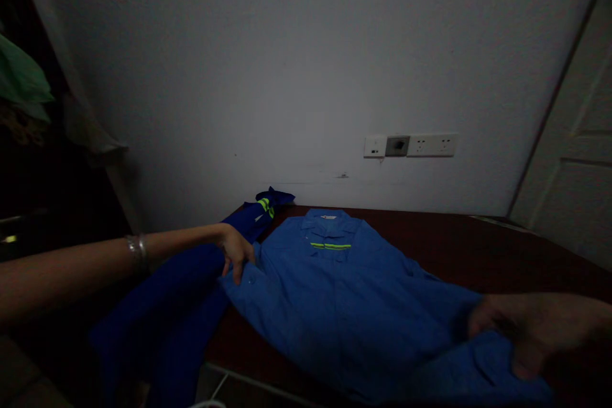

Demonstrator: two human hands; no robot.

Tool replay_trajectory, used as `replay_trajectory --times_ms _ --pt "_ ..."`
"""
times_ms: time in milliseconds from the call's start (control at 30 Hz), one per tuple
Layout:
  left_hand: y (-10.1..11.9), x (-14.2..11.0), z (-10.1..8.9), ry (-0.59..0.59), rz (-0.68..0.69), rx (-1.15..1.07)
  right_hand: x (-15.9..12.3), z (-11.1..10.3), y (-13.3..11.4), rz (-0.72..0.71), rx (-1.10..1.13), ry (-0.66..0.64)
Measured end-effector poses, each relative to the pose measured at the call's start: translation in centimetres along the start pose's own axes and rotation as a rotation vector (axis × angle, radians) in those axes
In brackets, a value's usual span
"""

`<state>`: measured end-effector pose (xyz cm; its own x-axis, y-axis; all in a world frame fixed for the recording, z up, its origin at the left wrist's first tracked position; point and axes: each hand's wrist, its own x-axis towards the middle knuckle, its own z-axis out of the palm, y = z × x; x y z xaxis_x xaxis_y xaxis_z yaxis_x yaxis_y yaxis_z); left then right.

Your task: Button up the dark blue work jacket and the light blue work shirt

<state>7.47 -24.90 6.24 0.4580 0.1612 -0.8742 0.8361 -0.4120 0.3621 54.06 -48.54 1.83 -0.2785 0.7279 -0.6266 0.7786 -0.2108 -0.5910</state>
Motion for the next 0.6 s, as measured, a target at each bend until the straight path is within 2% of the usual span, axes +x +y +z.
replay_trajectory --times_ms 100,200,300,433,533,600 --pt "0.3 2.4 -0.4 0.021 -0.015 0.071 1.9 0.3 -0.6 0.001 -0.076 0.016" --pt "0.8 3.4 -2.2 0.06 -0.003 0.041 2.8 -1.0 -1.5 -0.094 -0.022 -0.051" --pt "0.9 4.3 -5.3 0.264 0.044 0.029 3.9 -3.6 -2.2 -0.206 0.076 -0.027" --pt "0.8 7.0 -9.9 0.721 -0.059 0.157 8.8 -7.8 -1.7 -0.255 0.053 0.234" --pt "0.9 9.8 -12.4 0.886 -0.121 0.232 14.4 -10.7 -0.8 -0.244 -0.125 0.526" --pt "1.1 11.5 -13.4 0.967 -0.121 0.277 18.0 -12.2 -0.4 -0.149 -0.226 0.736"
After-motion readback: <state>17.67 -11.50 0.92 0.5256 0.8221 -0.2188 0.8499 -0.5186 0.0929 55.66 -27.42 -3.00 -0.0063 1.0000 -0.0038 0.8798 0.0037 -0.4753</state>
